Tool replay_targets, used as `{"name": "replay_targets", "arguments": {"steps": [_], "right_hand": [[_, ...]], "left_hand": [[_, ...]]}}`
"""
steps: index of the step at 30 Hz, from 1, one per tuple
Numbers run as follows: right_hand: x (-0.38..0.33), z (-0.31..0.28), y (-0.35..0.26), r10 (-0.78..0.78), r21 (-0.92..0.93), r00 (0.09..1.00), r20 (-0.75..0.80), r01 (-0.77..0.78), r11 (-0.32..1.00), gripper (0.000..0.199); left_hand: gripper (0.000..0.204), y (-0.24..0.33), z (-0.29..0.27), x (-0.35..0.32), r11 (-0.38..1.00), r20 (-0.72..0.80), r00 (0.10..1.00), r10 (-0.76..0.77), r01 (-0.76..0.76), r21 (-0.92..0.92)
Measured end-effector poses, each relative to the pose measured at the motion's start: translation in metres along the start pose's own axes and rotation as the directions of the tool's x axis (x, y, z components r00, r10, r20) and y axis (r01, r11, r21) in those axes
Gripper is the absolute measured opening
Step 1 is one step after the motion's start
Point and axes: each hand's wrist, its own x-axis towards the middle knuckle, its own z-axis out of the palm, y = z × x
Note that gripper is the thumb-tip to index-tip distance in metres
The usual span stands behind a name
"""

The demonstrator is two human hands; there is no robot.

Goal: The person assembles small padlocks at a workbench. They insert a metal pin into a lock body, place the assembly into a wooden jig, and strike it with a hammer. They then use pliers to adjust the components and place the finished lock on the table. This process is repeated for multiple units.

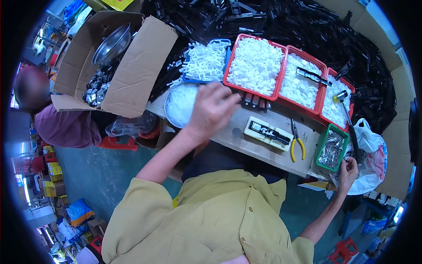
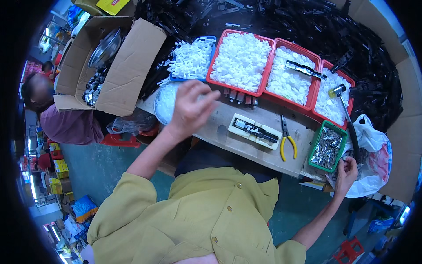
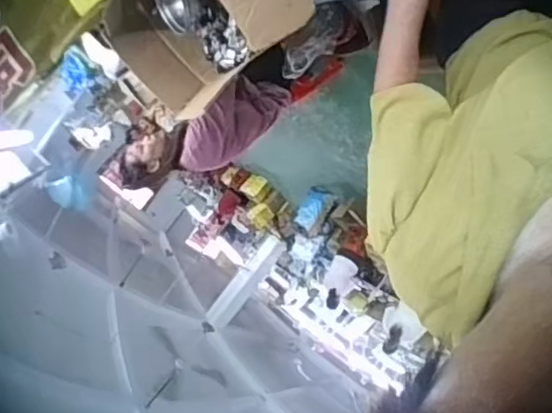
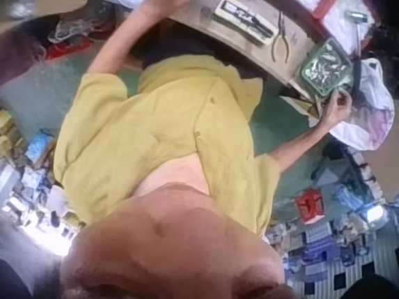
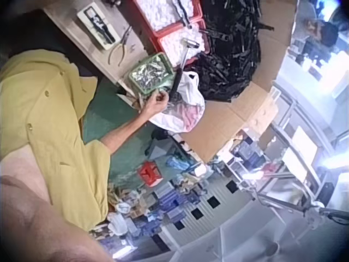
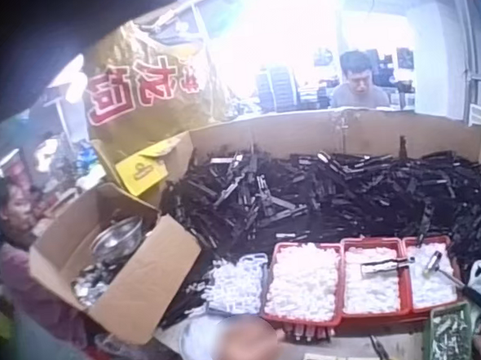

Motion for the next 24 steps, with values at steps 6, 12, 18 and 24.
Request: {"name": "replay_targets", "arguments": {"steps": [6,12,18,24], "right_hand": [[-0.009,0.003,-0.007,-0.140,-0.120,0.965,-0.223,0.115,0.986,0.012],[-0.010,0.000,-0.026,-0.105,0.082,0.973,-0.204,0.124,0.989,0.013],[-0.014,0.008,-0.040,-0.148,0.096,0.974,-0.169,0.165,0.982,0.012],[-0.023,-0.003,-0.030,-0.114,0.098,0.984,-0.140,0.128,0.987,0.012]], "left_hand": [[0.017,-0.068,-0.029,0.014,0.966,-0.098,0.981,-0.169,0.185,0.180],[0.013,-0.092,0.001,0.064,0.985,-0.097,0.991,-0.095,0.108,0.138],[0.017,-0.113,0.043,0.104,0.958,0.008,0.996,-0.089,0.084,0.273],[0.011,-0.118,0.050,0.114,0.978,0.051,0.995,-0.082,0.071,0.194]]}}
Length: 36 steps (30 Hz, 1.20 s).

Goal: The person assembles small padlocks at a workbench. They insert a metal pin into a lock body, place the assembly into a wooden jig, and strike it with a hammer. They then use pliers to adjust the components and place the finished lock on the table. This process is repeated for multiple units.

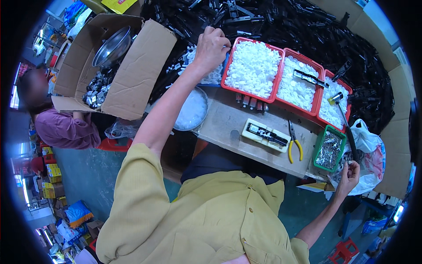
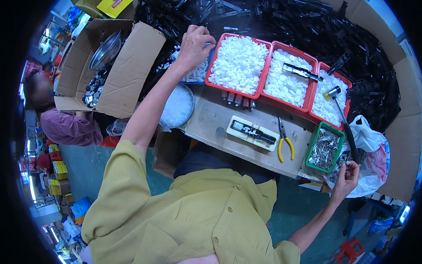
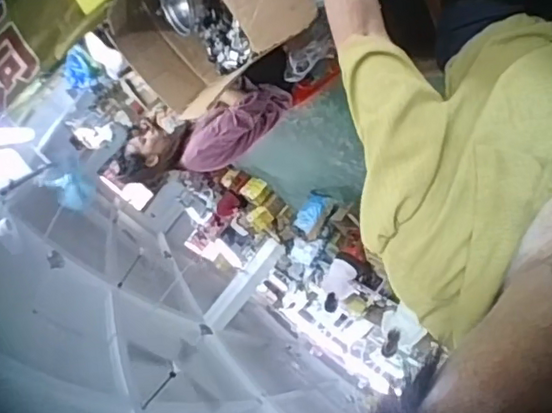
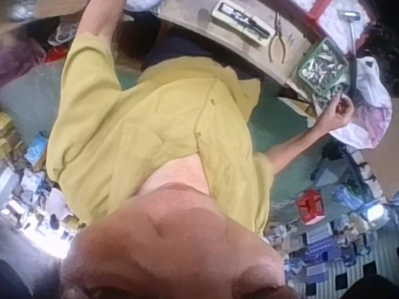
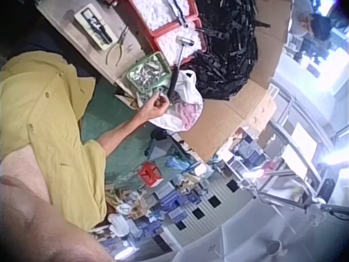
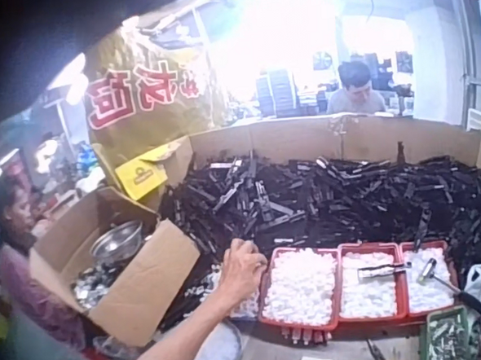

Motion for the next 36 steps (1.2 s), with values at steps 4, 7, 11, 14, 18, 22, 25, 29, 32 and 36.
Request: {"name": "replay_targets", "arguments": {"steps": [4,7,11,14,18,22,25,29,32,36], "right_hand": [[-0.001,0.000,0.004,0.000,0.032,1.000,-0.008,0.000,0.999,0.013],[0.000,0.002,0.005,-0.006,0.036,1.000,-0.006,0.006,0.999,0.013],[0.002,0.006,-0.002,0.002,0.047,1.000,-0.007,-0.002,0.999,0.014],[0.005,0.009,-0.008,-0.017,0.050,1.000,-0.002,0.017,0.999,0.014],[0.010,0.012,-0.006,-0.048,0.024,0.998,0.029,0.047,0.999,0.014],[0.016,0.017,-0.013,-0.058,0.013,0.996,0.068,0.057,0.998,0.013],[0.019,0.024,-0.020,-0.062,0.024,0.995,0.074,0.061,0.998,0.014],[0.018,0.031,-0.027,-0.087,0.013,0.993,0.085,0.086,0.996,0.014],[0.016,0.032,-0.032,-0.086,0.001,0.991,0.100,0.087,0.996,0.014],[0.013,0.029,-0.034,-0.082,-0.007,0.991,0.104,0.083,0.997,0.015]], "left_hand": [[0.010,0.000,0.002,0.006,0.991,-0.145,0.989,-0.036,0.017,-0.135],[0.013,0.001,-0.005,0.010,0.923,-0.122,0.972,-0.202,0.147,-0.355],[0.013,0.007,-0.029,0.006,0.726,0.065,0.931,-0.360,0.323,-0.608],[0.014,0.003,-0.044,-0.011,0.690,0.099,0.927,-0.362,0.338,-0.640],[0.013,-0.009,-0.069,-0.047,0.801,0.045,0.965,-0.257,0.239,-0.549],[0.015,-0.004,-0.100,-0.085,0.919,0.107,0.985,-0.136,0.166,-0.358],[0.015,0.014,-0.114,-0.104,0.925,0.222,0.968,-0.120,0.190,-0.328],[0.013,0.025,-0.109,-0.116,0.964,0.271,0.958,-0.089,0.151,-0.217],[0.011,0.025,-0.096,-0.122,0.987,0.306,0.951,-0.048,0.092,-0.133],[0.008,0.028,-0.096,-0.121,0.984,0.289,0.957,-0.036,0.084,-0.156]]}}
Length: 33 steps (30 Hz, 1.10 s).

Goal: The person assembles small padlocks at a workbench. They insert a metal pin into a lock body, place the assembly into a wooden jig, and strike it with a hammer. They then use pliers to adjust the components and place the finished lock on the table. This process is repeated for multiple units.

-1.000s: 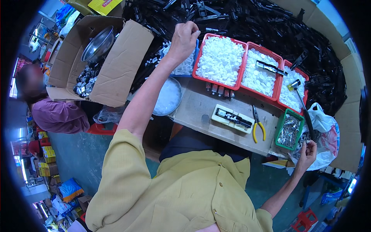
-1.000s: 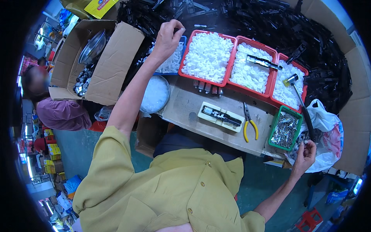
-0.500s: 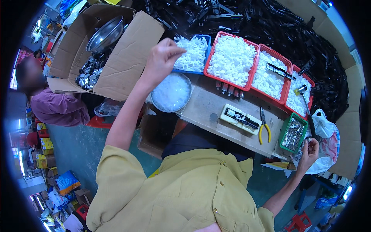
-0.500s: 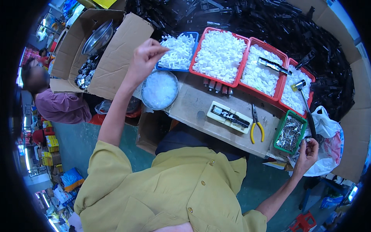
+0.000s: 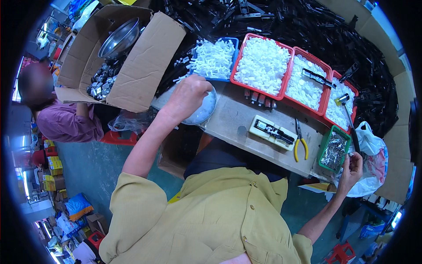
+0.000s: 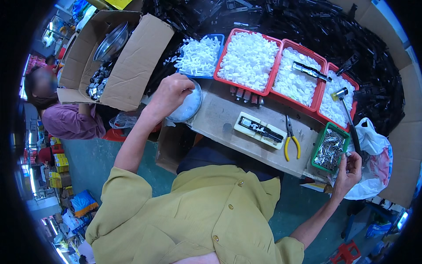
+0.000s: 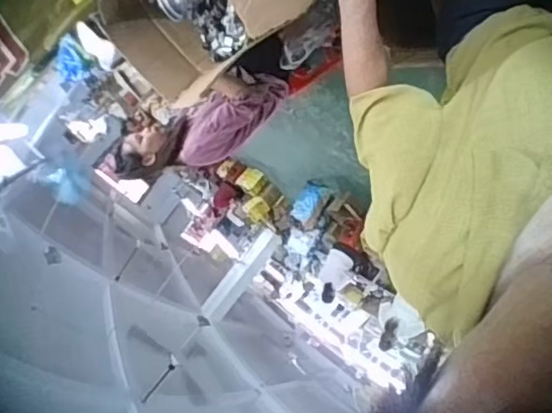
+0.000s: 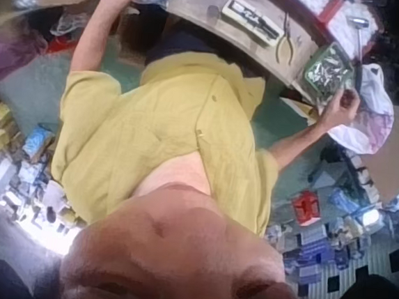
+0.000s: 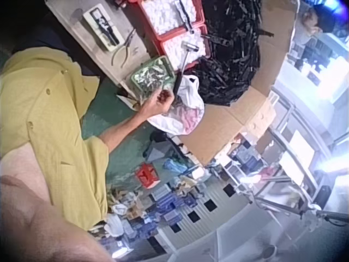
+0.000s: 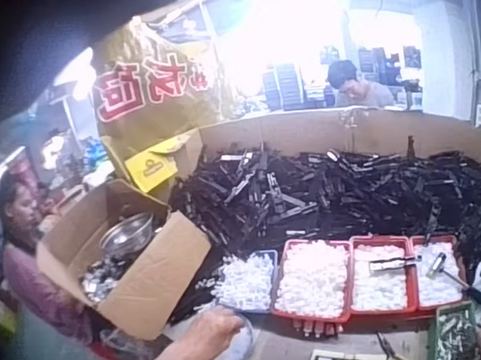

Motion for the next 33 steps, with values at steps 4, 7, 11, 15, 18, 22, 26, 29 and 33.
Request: {"name": "replay_targets", "arguments": {"steps": [4,7,11,15,18,22,26,29,33], "right_hand": [[-0.008,0.005,-0.024,-0.031,0.150,0.998,-0.059,0.040,0.988,0.020],[-0.017,0.033,-0.072,-0.087,0.342,0.996,-0.023,0.090,0.936,0.027],[-0.033,0.094,-0.123,-0.034,0.533,0.981,0.189,-0.074,0.843,0.021],[-0.046,0.139,-0.152,-0.015,0.709,0.932,0.363,-0.266,0.653,0.025],[-0.049,0.151,-0.154,-0.037,0.742,0.926,0.376,-0.277,0.610,0.023],[-0.053,0.151,-0.146,-0.006,0.721,0.926,0.377,-0.289,0.630,0.020],[-0.055,0.151,-0.138,0.002,0.739,0.921,0.390,-0.315,0.596,0.019],[-0.055,0.151,-0.135,0.017,0.753,0.912,0.409,-0.348,0.558,0.018],[-0.052,0.149,-0.128,0.034,0.752,0.889,0.456,-0.406,0.519,0.017]], "left_hand": [[0.010,0.013,-0.026,0.002,0.980,-0.029,0.995,-0.091,0.084,-0.180],[0.012,0.033,-0.033,0.001,0.899,0.008,0.979,-0.204,0.191,-0.394],[0.012,0.060,0.006,-0.011,0.452,0.055,0.932,-0.358,0.225,-0.863],[0.015,0.097,0.042,-0.013,0.167,0.068,0.888,-0.454,0.160,-0.973],[0.016,0.116,0.056,-0.011,-0.018,0.118,0.877,-0.466,0.124,-0.992],[0.017,0.125,0.066,-0.010,-0.063,0.155,0.881,-0.446,0.142,-0.988],[0.017,0.129,0.067,-0.007,0.006,0.127,0.904,-0.408,0.141,-0.990],[0.016,0.130,0.068,-0.005,0.043,0.102,0.917,-0.385,0.128,-0.991],[0.016,0.132,0.069,-0.003,0.046,0.108,0.933,-0.344,0.132,-0.990]]}}
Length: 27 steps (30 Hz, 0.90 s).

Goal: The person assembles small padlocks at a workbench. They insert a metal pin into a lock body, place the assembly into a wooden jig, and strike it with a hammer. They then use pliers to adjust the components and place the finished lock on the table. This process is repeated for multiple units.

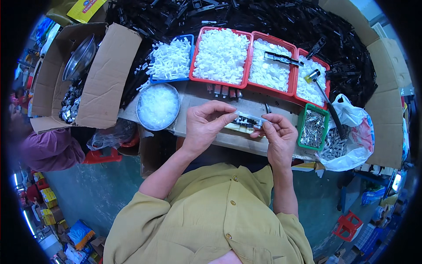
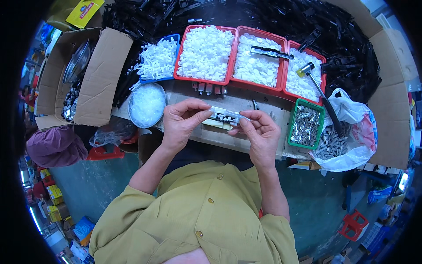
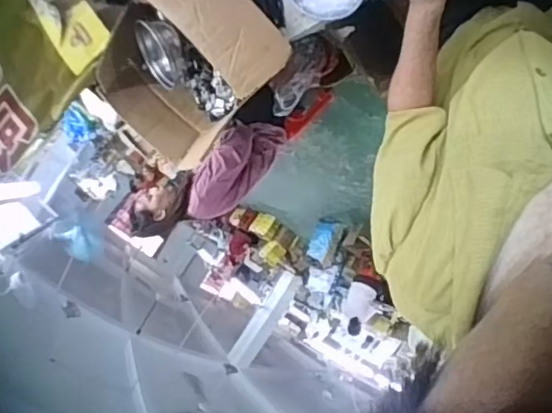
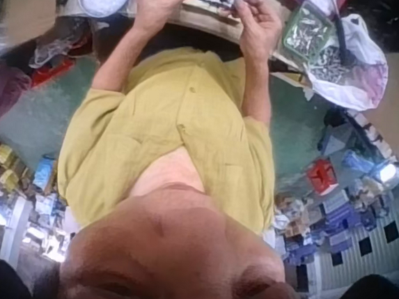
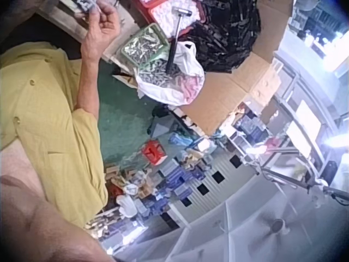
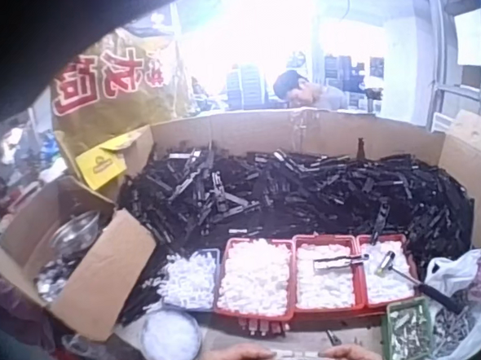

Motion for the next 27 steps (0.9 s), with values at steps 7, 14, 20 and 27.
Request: {"name": "replay_targets", "arguments": {"steps": [7,14,20,27], "right_hand": [[0.005,-0.013,-0.001,0.098,0.090,0.994,0.052,-0.102,0.991,0.013],[0.006,-0.015,-0.003,0.090,0.017,0.995,0.032,-0.091,0.996,0.011],[0.006,-0.017,-0.007,0.172,0.061,0.984,0.046,-0.174,0.983,0.011],[0.003,-0.026,-0.007,0.214,-0.040,0.977,-0.009,-0.215,0.976,0.012]], "left_hand": [[0.016,0.000,0.003,0.005,0.981,0.049,0.980,-0.194,0.194,0.016],[0.021,0.000,0.000,0.011,0.923,0.094,0.919,-0.382,0.384,-0.001],[0.024,0.001,-0.002,0.010,0.648,0.352,0.875,0.332,-0.482,0.589],[0.027,-0.010,-0.005,0.015,0.570,0.453,0.847,0.278,-0.525,0.633]]}}
